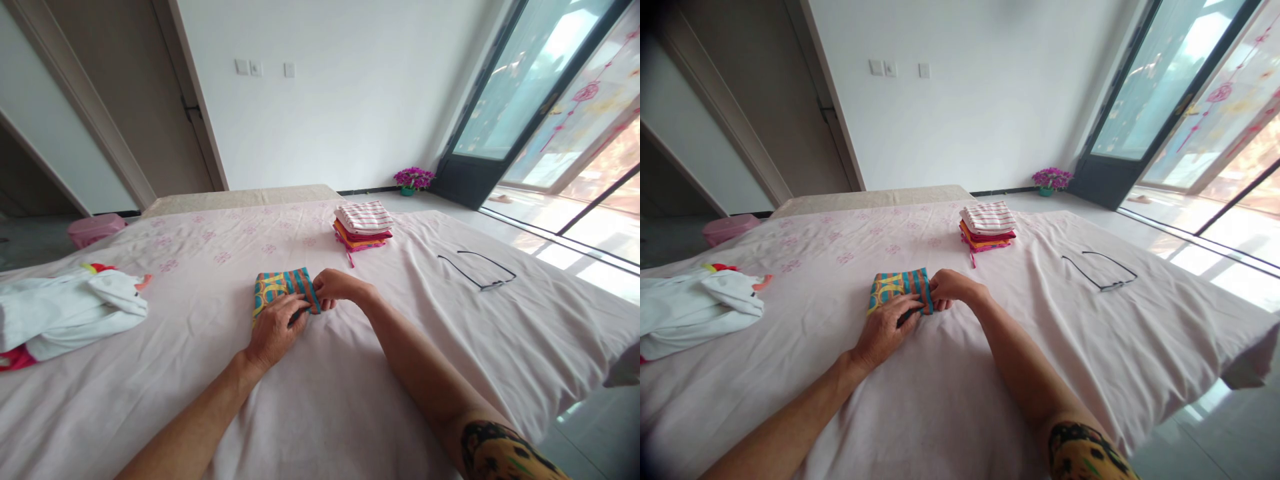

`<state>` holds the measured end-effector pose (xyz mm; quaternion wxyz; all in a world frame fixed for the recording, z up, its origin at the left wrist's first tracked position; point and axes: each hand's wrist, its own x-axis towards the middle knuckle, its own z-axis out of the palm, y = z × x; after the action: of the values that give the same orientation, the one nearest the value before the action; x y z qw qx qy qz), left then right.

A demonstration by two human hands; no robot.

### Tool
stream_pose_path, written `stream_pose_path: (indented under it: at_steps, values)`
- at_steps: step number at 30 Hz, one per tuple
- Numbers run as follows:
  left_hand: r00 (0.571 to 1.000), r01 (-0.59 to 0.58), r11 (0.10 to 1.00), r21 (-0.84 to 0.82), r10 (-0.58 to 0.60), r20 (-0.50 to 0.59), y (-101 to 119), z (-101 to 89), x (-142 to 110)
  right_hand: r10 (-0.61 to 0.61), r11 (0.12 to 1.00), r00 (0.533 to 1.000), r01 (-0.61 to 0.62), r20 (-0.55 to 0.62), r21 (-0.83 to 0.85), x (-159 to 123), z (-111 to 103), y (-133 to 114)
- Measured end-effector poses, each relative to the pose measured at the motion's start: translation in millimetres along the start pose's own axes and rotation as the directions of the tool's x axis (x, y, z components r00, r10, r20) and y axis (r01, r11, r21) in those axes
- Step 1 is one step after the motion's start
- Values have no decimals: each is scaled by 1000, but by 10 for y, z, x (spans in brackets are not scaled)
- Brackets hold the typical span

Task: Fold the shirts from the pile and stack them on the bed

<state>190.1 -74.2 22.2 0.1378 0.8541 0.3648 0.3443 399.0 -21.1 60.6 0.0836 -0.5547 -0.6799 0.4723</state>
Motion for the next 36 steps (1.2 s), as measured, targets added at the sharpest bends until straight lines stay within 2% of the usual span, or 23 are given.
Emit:
stream_pose_path:
  at_steps: [3, 8, 14, 19, 21, 23, 24, 25, 27, 29, 32, 34, 36]
  values:
    - [1000, 22, 1000, 19, -22, -7, 19, -1, 11, -9, 1000, 999, 10, 33, -21, -3, -26, 23]
    - [998, 58, 997, 47, -57, -27, -14, 31, 7, -35, 995, 972, 56, 230, -86, -57, -65, 20]
    - [1000, -10, 993, 121, 10, -3, -35, 60, -2, -5, 990, 974, 37, 227, -135, -96, -97, 12]
    - [995, -89, 969, 231, 76, 65, -34, 85, -7, -19, 991, 976, 48, 218, -127, -52, -97, 73]
    - [992, -110, 958, 264, 91, 84, -35, 92, -13, -33, 991, 992, 49, 124, -124, -28, -104, 82]
    - [990, -125, 951, 283, 102, 93, -35, 97, -19, -76, 987, 990, 59, -119, -148, -2, -102, 59]
    - [990, -129, 949, 289, 106, 94, -35, 99, -20, -111, 983, 957, 65, -267, -174, 10, -94, 35]
    - [990, -132, 947, 294, 109, 93, -35, 102, -21, -150, 976, 905, 72, -397, -204, 21, -77, 2]
    - [989, -138, 943, 303, 115, 93, -35, 108, -20, -243, 958, 811, 115, -532, -263, 39, -17, -78]
    - [988, -146, 939, 312, 123, 91, -35, 112, -19, -336, 930, 790, 189, -513, -316, 53, 74, -151]
    - [987, -158, 938, 310, 137, 89, -21, 104, -19, -407, 877, 838, 247, -364, -413, 77, 233, -184]
    - [985, -165, 940, 299, 144, 92, -5, 89, -20, -394, 841, 880, 229, -265, -490, 96, 322, -142]
    - [985, -166, 942, 291, 143, 100, 9, 73, -20, -381, 795, 902, 208, -202, -569, 109, 379, -71]
